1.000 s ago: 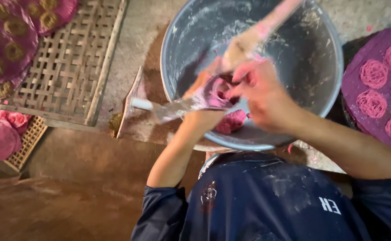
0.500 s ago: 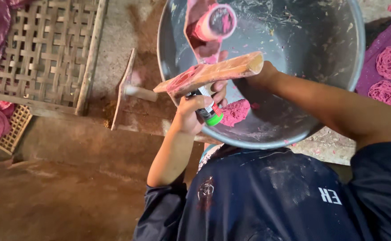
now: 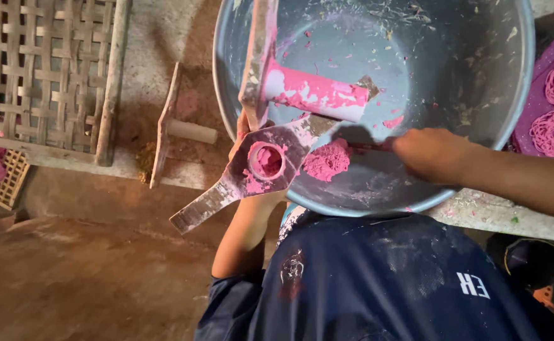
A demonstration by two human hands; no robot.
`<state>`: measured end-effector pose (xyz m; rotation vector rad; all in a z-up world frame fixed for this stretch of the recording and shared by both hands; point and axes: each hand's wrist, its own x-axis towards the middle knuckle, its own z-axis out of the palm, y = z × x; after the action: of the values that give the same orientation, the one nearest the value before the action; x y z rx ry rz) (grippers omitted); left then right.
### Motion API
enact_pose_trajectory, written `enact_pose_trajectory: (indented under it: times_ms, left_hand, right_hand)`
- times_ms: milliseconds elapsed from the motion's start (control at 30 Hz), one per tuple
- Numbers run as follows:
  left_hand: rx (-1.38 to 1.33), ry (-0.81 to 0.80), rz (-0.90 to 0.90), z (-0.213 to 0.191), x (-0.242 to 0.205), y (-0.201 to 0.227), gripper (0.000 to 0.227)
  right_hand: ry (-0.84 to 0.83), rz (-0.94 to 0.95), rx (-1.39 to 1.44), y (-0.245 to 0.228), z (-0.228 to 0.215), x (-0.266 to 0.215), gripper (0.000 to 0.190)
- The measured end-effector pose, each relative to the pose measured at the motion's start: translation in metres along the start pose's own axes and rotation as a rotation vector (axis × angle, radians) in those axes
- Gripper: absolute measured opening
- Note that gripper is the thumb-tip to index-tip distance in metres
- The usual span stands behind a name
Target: The person loads pink dough into a manual extruder and presses it through a nozzle to form spiral strands onto a purple tray. The person repeatedly scoops dough from a metal basin, fills the extruder, and extrudes the dough in circular motions.
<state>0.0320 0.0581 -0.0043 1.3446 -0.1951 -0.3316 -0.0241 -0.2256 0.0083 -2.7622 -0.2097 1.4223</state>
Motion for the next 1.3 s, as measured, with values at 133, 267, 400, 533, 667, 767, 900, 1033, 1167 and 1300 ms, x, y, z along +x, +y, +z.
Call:
enact_pose_trajectory:
  times_ms: [133, 267, 400, 533, 667, 767, 900, 1033, 1167, 1300]
  left_hand:
    - [-0.005, 0.025, 0.017, 0.005, -0.002, 0.009, 0.043]
    - [0.035, 0.033, 0.005, 0.008, -0.008, 0.021, 0.043]
    - [0.012, 0.024, 0.041, 0.015, -0.003, 0.026, 0.042]
    - [-0.022, 0.049, 0.073, 0.017, 0.003, 0.028, 0.042]
    - [0.458, 0.098, 0.113, 0.017, -0.001, 0.035, 0.035]
    - [0.570, 0.126, 0.152, 0.019, 0.002, 0.046, 0.055]
    - [1.069, 0.269, 0.913, 0.031, 0.010, 0.065, 0.065]
    - [1.171, -0.014, 0.467, 0.042, 0.000, 0.071, 0.099]
    - [1.177, -0.128, 0.585, 0.056, 0.003, 0.064, 0.080]
    - [0.819, -0.301, 0.312, 0.070, -0.004, 0.049, 0.058]
  right_hand:
    - [0.076, -0.121, 0.103, -0.011, 0.006, 0.013, 0.058]
    - [0.177, -0.257, 0.178, -0.027, 0.015, 0.024, 0.065]
    - [0.210, -0.283, 0.012, -0.039, 0.023, 0.015, 0.031]
    - [0.210, -0.276, 0.139, -0.040, 0.025, -0.022, 0.063]
    - [0.012, -0.125, 0.243, -0.026, 0.012, -0.063, 0.074]
    - [0.027, -0.142, 0.361, -0.002, -0.005, -0.085, 0.054]
    - [0.320, -0.561, 0.756, 0.037, -0.025, -0.111, 0.040]
    - [0.343, -0.476, 0.544, 0.053, -0.039, -0.113, 0.042]
    - [0.635, -0.144, 0.054, 0.025, -0.060, -0.123, 0.038]
    - [0.771, -0.275, -0.537, -0.043, -0.070, -0.133, 0.023]
